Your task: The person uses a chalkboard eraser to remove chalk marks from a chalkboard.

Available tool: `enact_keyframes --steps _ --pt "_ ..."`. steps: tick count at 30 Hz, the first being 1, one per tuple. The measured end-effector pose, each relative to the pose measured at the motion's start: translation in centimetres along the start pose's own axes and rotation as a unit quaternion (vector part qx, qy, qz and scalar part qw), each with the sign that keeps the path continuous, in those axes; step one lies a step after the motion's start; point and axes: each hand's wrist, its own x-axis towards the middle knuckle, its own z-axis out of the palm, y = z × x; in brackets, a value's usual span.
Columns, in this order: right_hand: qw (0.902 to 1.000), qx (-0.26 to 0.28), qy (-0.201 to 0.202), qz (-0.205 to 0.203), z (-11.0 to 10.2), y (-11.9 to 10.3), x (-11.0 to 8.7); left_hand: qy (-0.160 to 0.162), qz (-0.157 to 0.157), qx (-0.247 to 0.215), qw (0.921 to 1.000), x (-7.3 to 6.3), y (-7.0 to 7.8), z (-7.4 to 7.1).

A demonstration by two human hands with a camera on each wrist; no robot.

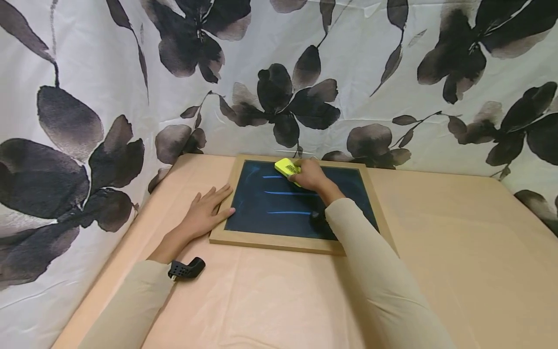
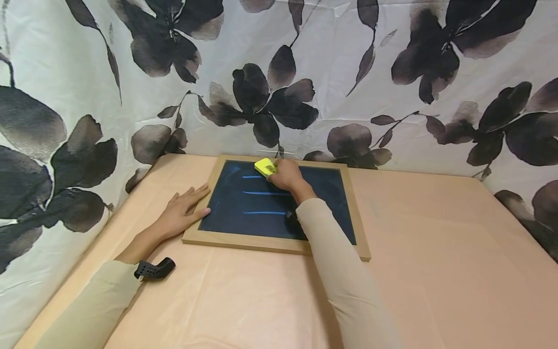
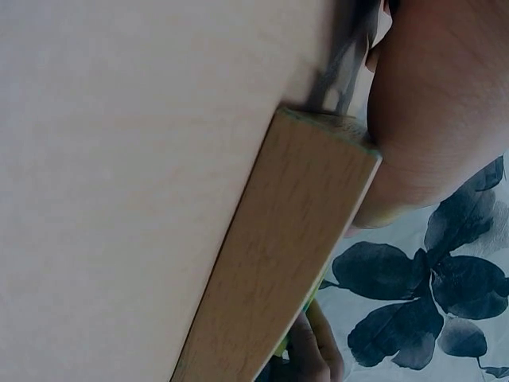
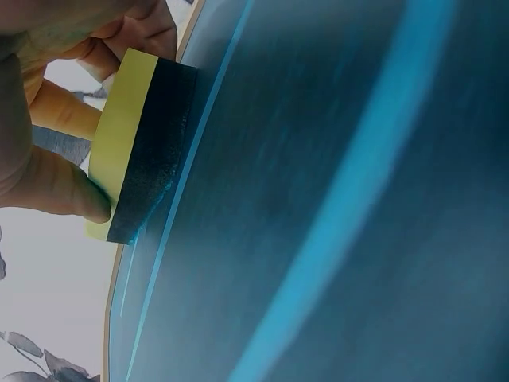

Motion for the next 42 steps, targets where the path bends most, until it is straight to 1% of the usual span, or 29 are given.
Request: enact_keyframes --steps 4,8,13,18,21,25,29,36,40,42 --pt "1.0 -0.002 -0.006 -0.001 0.2 -0.7 0.2 -0.001 -0.001 0.001 1.0 0.1 0.2 0.0" --pt "0.9999 -0.007 -0.008 -0.01 0.6 -1.5 0.4 -0.002 -0.004 0.002 1.0 0.0 0.3 0.0" --pt "0.9998 -0.013 -0.006 -0.013 1.1 -2.3 0.7 0.001 -0.003 0.001 1.0 0.0 0.1 0.0" --pt "0.998 -0.06 -0.005 -0.02 1.7 -3.0 0.8 0.004 -0.001 0.0 1.0 0.1 0.0 0.1" --pt "0.9967 -0.076 -0.005 -0.028 2.0 -3.3 0.9 0.001 -0.003 0.001 1.0 0.1 -0.1 0.1" --pt "0.9975 -0.062 -0.012 -0.03 2.0 -3.5 0.9 -0.005 -0.006 0.003 1.0 0.1 -0.1 0.1" --pt "0.9978 -0.051 -0.017 -0.039 1.9 -3.5 0.8 -0.006 -0.005 0.002 1.0 0.1 -0.1 0.1" --pt "0.995 -0.047 -0.034 -0.082 1.5 -3.0 0.7 -0.006 -0.008 0.004 0.9999 0.1 -0.2 0.1" --pt "0.9942 -0.046 -0.044 -0.087 1.0 -2.2 0.5 -0.008 -0.01 0.002 0.9999 0.1 -0.2 0.1" --pt "0.9948 -0.044 -0.047 -0.08 0.6 -1.4 0.3 -0.007 -0.009 0.0 0.9999 0.1 -0.2 0.1"
